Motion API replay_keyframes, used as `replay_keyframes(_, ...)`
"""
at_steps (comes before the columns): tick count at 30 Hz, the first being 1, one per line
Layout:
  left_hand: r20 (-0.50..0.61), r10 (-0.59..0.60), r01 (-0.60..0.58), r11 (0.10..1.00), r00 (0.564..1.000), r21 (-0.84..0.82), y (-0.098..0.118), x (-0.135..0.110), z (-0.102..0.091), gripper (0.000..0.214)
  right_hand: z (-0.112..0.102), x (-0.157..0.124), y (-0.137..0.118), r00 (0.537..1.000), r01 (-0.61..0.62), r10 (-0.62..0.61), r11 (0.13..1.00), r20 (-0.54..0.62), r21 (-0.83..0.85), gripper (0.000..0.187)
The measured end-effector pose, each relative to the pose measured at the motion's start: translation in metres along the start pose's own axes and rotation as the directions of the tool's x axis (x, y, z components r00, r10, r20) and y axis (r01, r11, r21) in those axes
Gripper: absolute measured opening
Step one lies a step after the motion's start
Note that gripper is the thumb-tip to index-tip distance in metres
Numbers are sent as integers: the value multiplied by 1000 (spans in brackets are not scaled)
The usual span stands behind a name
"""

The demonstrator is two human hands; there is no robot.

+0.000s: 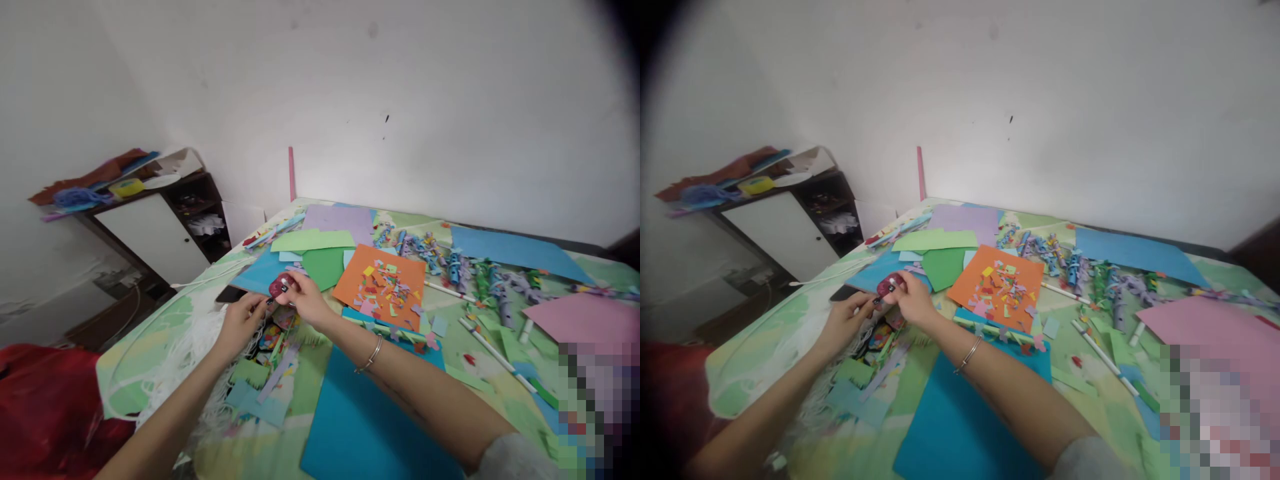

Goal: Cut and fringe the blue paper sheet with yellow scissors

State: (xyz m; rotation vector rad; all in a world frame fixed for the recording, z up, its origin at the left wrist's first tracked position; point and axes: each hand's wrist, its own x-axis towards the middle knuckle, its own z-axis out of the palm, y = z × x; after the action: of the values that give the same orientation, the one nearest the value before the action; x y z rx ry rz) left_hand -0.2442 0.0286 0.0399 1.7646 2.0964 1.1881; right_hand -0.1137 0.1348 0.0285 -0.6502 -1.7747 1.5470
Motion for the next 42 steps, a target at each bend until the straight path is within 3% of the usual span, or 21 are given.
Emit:
replay_keyframes(7,-4,46,-45,998,999,47,-5,-2,-1,33,5,-2,1,1000,-9,8,993,-6,-117,25)
replay_keyframes(21,25,138,-140,980,990,143,-2,2,5,30,-4,1,15,998,34,-31,997,47,-75,27)
replay_keyframes(28,2,137,-134,966,991,220,1,2,7,30,3,1,12,999,37,-38,988,-3,-150,27)
replay_keyframes(42,-88,117,-93,967,989,238,2,-5,5,27,10,-7,-5,998,67,-68,973,4,-219,25)
